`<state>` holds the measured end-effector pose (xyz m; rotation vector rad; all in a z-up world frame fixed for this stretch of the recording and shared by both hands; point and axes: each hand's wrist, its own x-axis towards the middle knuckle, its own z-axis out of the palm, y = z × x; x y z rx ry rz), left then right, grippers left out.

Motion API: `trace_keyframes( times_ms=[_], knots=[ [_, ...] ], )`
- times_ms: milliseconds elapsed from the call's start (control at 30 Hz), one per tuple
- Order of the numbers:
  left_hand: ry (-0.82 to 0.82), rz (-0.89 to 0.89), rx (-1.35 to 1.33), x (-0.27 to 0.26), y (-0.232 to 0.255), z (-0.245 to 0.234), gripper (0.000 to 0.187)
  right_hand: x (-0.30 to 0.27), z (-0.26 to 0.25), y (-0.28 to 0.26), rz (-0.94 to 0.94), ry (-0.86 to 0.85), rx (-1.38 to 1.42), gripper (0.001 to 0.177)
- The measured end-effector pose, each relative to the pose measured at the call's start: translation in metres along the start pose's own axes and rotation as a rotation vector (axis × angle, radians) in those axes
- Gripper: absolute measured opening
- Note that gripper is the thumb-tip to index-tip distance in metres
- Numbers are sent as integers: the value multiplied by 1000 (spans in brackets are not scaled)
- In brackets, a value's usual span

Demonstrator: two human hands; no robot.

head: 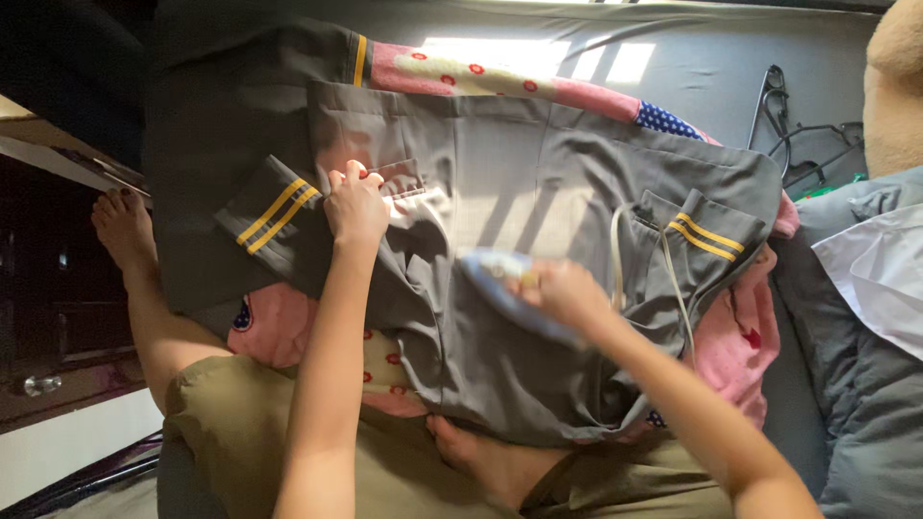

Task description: The person irons a gray garment on a padded surface, moving the iron across different sections and turning the item over to press the other side.

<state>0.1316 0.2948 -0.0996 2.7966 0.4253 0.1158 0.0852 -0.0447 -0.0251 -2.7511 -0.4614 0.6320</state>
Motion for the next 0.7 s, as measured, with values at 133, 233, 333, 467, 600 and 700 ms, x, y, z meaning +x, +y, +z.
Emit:
trace_keyframes(
  times_ms=[133,233,333,467,600,700],
  knots=[
    [-12,9,33,1,0,2,24,-51,5,-30,-31,67,-109,61],
    [39,70,80,0,-4,3,20,-28,7,-40,-18,177,-100,59],
    [79,144,-23,-12,-4,-5,20,23,7,-48,37,213,-6,58],
    [120,206,-58,-53,7,-27,20,66,11,-59,25,305,80,62],
    [-6,348,26,-103,6,-69,34,38,18,-66,34,184,71,62],
    [-116,443,176,-122,-5,-105,39,-29,23,-66,-46,45,108,57]
  ],
)
